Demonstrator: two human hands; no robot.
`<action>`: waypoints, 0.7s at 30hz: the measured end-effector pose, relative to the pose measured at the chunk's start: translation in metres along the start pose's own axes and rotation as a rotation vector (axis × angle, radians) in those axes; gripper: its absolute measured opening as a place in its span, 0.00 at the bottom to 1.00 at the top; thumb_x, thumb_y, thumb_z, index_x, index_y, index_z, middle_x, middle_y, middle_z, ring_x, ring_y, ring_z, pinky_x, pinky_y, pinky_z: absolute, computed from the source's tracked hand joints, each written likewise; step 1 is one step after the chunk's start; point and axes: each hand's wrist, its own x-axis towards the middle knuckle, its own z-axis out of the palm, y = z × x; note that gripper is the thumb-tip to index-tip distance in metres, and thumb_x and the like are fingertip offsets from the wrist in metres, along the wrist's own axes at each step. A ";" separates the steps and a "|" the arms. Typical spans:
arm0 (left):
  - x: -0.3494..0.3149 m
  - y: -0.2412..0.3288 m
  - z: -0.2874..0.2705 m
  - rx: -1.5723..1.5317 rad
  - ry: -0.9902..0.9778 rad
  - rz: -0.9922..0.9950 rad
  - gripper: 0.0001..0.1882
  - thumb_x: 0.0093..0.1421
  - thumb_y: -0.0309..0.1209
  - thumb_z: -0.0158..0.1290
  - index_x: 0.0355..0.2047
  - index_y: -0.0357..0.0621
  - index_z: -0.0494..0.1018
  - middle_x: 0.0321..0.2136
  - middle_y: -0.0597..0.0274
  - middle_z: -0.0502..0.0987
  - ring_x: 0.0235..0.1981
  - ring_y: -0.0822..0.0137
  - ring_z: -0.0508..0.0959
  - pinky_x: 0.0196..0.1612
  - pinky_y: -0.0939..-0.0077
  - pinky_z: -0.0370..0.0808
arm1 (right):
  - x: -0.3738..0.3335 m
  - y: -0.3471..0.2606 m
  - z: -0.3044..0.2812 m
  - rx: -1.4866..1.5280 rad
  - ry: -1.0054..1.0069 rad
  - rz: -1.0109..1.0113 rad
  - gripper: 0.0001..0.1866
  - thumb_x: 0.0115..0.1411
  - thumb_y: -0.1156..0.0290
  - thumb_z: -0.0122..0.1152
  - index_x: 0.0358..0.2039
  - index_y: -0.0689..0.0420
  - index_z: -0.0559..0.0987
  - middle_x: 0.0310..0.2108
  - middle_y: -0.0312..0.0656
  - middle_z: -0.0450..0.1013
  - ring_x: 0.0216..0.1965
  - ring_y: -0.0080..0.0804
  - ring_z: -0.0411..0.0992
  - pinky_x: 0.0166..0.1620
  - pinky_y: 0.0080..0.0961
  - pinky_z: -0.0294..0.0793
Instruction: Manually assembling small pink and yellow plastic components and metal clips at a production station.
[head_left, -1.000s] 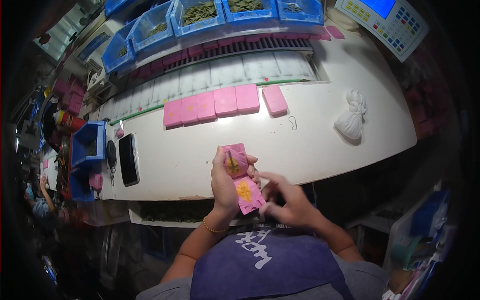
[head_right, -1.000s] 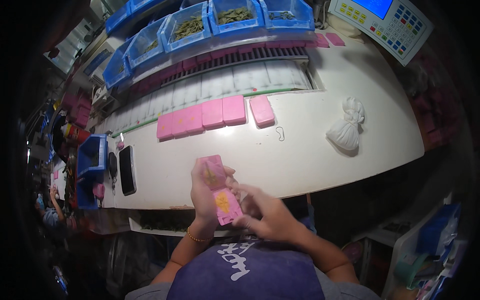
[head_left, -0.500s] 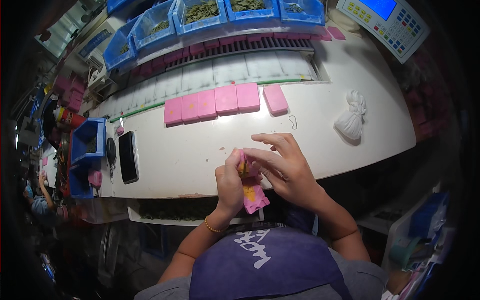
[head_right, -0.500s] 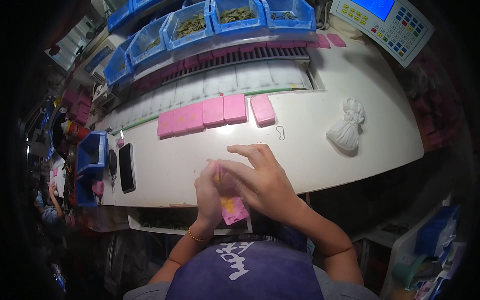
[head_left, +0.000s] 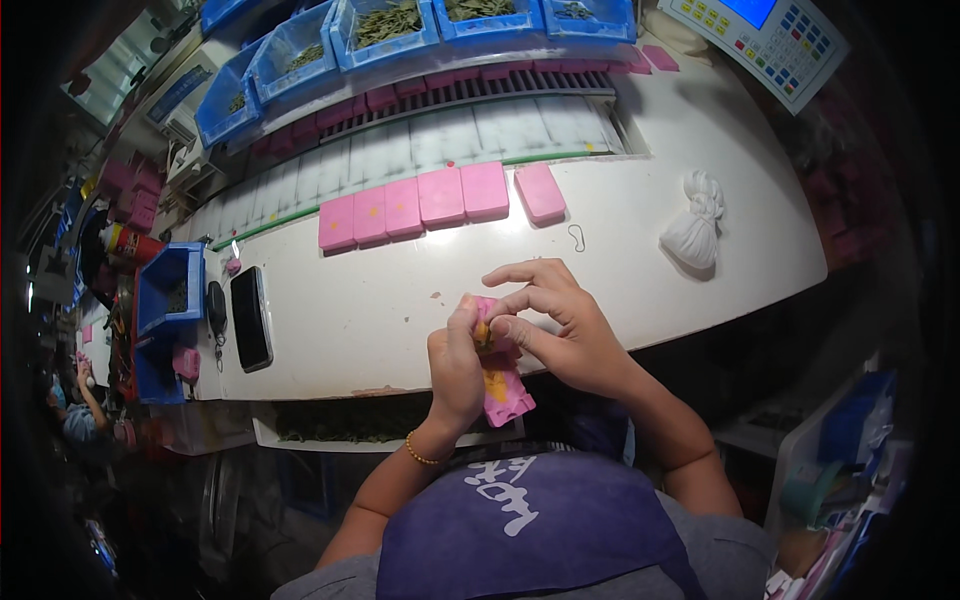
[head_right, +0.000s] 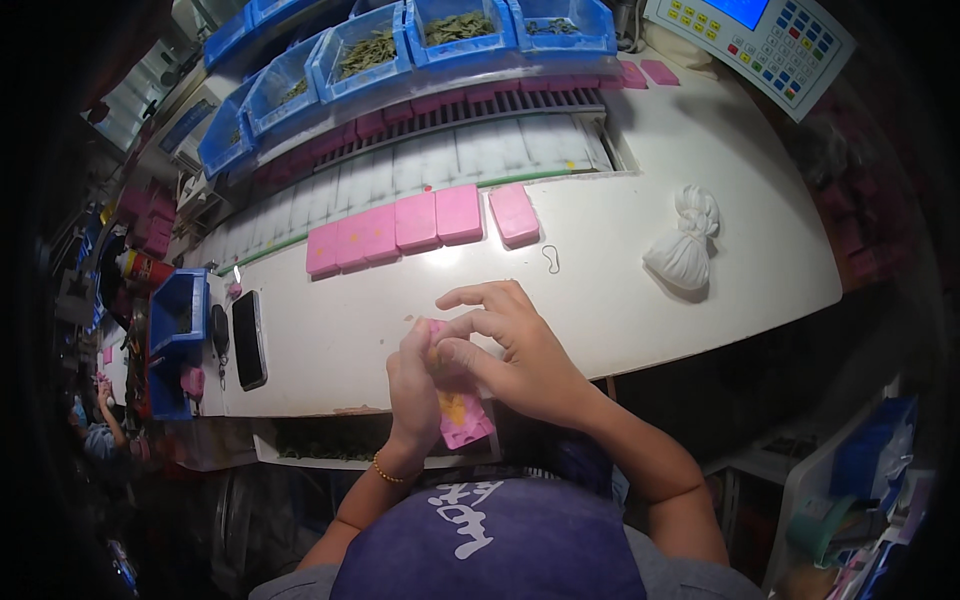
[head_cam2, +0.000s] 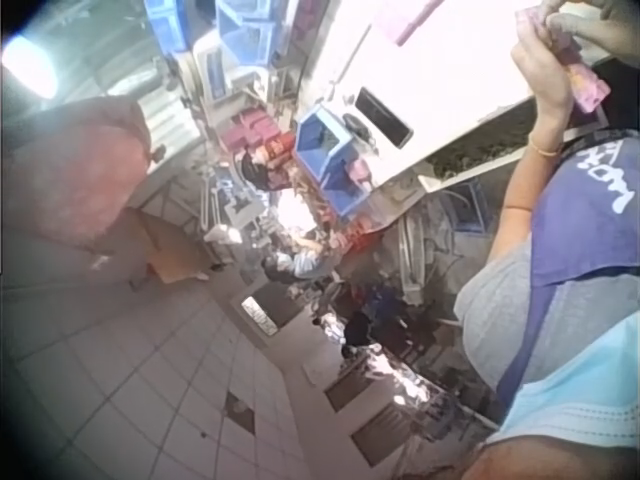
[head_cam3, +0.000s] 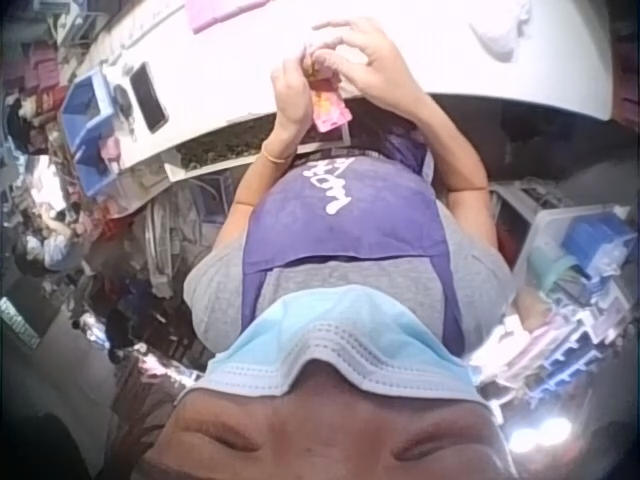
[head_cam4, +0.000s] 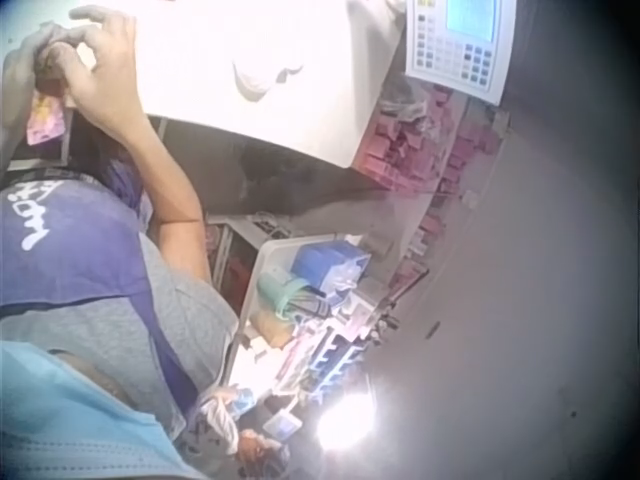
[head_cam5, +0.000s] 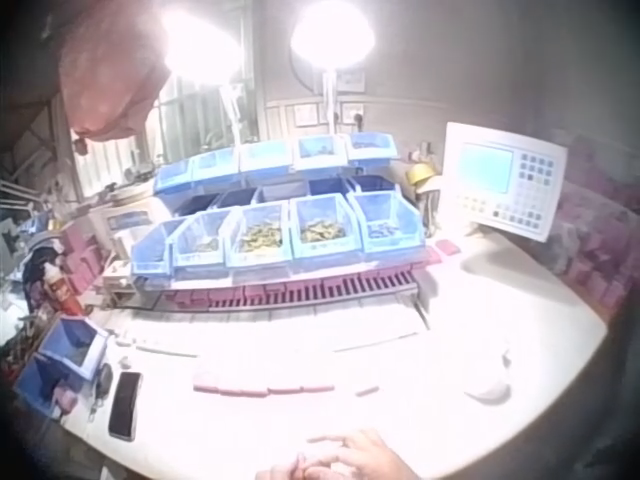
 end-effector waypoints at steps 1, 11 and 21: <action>0.000 0.001 0.000 0.010 -0.003 -0.007 0.30 0.72 0.46 0.34 0.28 0.34 0.76 0.21 0.56 0.77 0.20 0.69 0.77 0.26 0.76 0.75 | 0.000 -0.001 -0.001 0.033 -0.015 0.010 0.07 0.61 0.67 0.61 0.35 0.56 0.82 0.53 0.41 0.72 0.57 0.41 0.63 0.61 0.36 0.61; 0.002 0.002 0.004 -0.062 0.029 -0.041 0.32 0.72 0.48 0.34 0.29 0.33 0.76 0.21 0.55 0.77 0.20 0.69 0.77 0.25 0.75 0.76 | -0.003 -0.005 -0.001 -0.361 0.229 -0.241 0.11 0.52 0.75 0.65 0.38 0.57 0.79 0.47 0.42 0.74 0.52 0.45 0.66 0.55 0.38 0.66; -0.001 0.004 0.009 0.077 0.070 0.055 0.32 0.73 0.46 0.32 0.31 0.31 0.76 0.24 0.55 0.79 0.24 0.70 0.79 0.28 0.76 0.77 | -0.018 0.001 0.022 -0.309 0.228 -0.309 0.18 0.45 0.83 0.66 0.38 0.59 0.74 0.33 0.42 0.70 0.37 0.42 0.69 0.38 0.35 0.72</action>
